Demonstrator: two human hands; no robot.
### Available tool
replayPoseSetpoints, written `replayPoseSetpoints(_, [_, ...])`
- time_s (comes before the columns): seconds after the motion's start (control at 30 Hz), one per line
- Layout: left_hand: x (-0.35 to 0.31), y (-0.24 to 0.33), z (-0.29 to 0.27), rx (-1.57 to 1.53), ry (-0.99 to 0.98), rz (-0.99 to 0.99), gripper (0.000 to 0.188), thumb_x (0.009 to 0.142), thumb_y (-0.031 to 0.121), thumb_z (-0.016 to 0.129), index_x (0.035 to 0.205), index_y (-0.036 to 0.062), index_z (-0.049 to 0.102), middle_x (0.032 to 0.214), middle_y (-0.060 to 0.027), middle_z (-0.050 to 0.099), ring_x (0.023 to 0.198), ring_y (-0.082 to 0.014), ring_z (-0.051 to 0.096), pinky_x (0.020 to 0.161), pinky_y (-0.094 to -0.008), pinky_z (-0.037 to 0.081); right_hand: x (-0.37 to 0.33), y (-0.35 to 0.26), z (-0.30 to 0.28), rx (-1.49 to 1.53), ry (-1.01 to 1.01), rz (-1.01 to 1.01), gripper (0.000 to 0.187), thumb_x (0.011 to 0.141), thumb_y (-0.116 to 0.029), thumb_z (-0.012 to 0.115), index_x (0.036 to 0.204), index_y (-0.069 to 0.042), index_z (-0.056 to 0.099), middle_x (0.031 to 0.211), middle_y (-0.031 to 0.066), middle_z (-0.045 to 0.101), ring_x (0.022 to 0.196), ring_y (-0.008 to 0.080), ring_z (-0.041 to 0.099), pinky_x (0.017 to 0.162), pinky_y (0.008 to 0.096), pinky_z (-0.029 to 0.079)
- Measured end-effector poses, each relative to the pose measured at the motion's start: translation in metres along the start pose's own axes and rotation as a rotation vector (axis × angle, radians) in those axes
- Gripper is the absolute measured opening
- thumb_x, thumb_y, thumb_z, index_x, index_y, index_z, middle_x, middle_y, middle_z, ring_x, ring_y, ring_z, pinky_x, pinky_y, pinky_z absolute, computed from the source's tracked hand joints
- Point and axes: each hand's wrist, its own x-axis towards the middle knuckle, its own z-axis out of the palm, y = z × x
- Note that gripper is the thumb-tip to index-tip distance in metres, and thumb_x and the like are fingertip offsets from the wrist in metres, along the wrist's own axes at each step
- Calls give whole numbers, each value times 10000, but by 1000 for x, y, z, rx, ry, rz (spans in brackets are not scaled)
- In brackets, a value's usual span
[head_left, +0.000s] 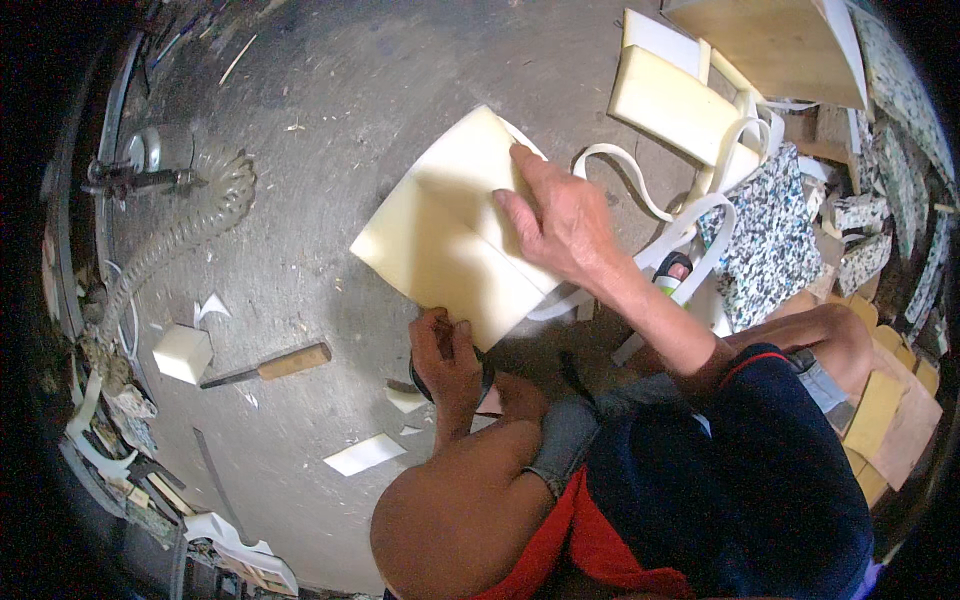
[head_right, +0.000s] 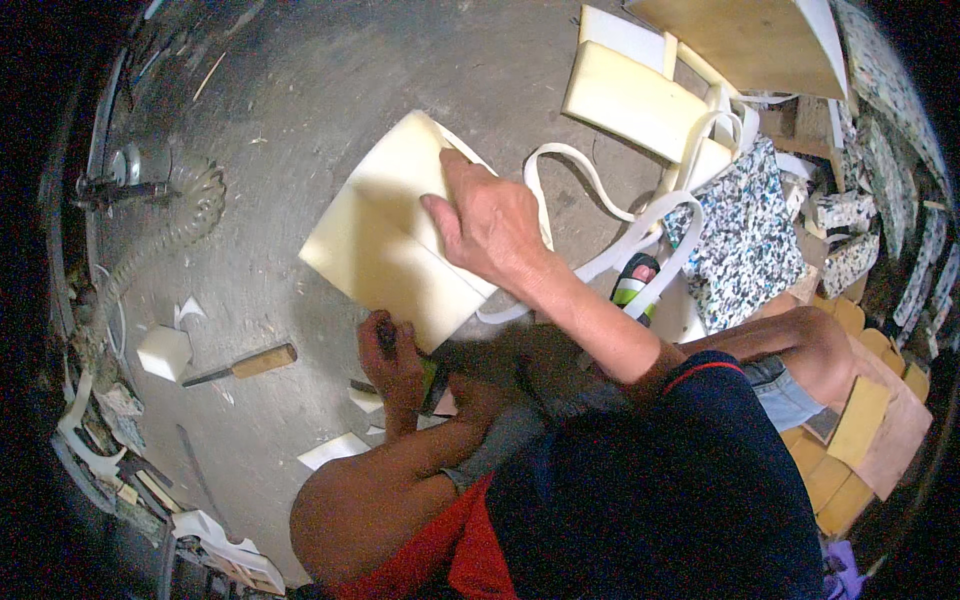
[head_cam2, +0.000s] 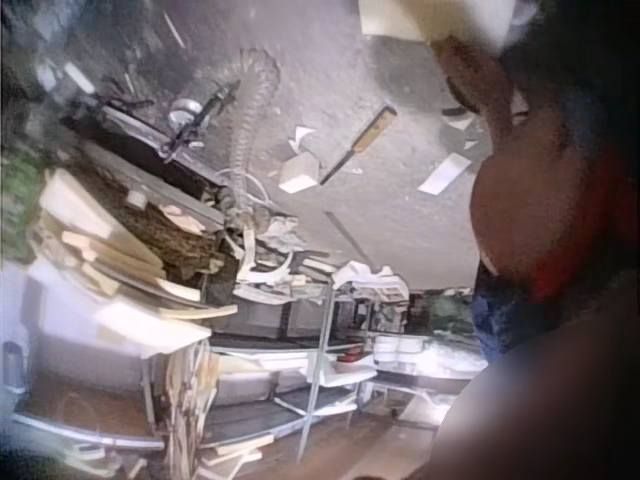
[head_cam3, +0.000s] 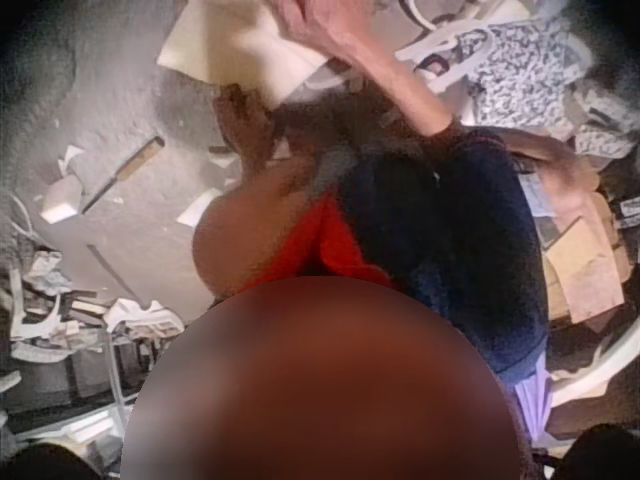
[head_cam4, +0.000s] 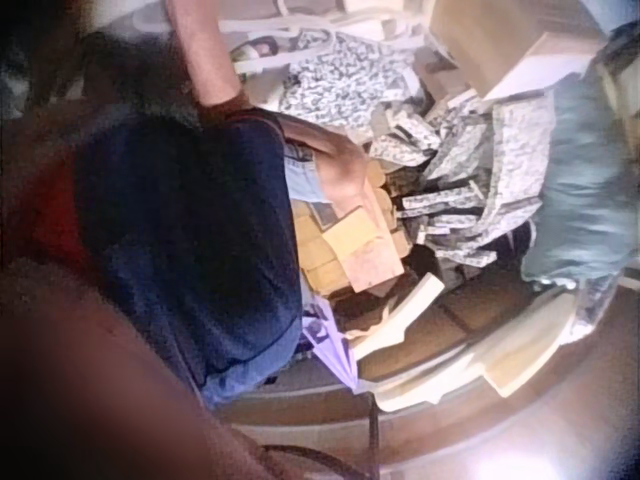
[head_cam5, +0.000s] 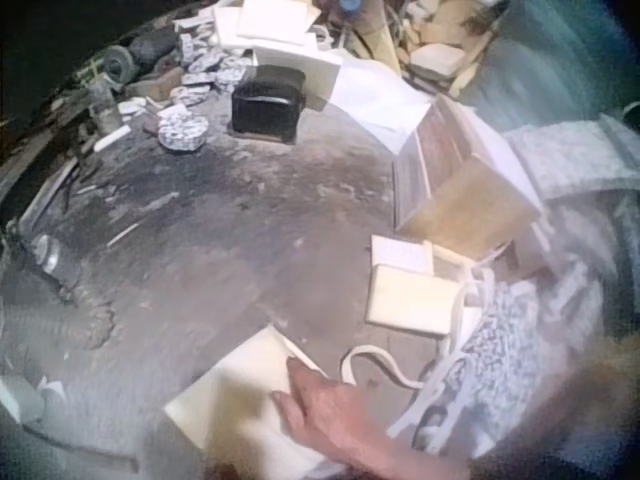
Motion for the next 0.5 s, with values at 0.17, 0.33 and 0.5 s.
replayPoseSetpoints(0.17, [2, 3, 1, 234, -26, 114, 281, 907, 99, 683, 1162, 5, 608, 1010, -187, 569, 881, -337, 600, 788, -427, 505, 3, 1, 24, -97, -178, 73, 673, 867, -285, 733, 1295, 156, 458, 910, 245, 657, 800, 400, 691, 642, 482, 555])
replayPoseSetpoints(0.33, [5, 7, 5, 451, -21, 199, 303, 920, 157, 690, 1188, 34, 620, 1012, -207, 590, 940, -392, 593, 805, -480, 503, 2, -6, 39, -97, -19, 124, 691, 869, -251, 737, 1334, 159, 434, 1001, 299, 629, 940, 429, 667, 769, 485, 554])
replayPoseSetpoints(0.5, [11, 10, -3, 447, -103, 199, 325, 910, 168, 700, 1202, 50, 624, 1117, -231, 597, 991, -411, 594, 835, -486, 505, 0, -16, 28, -69, 22, 116, 634, 882, -236, 721, 1339, 126, 474, 1078, 325, 626, 959, 471, 657, 809, 511, 550])
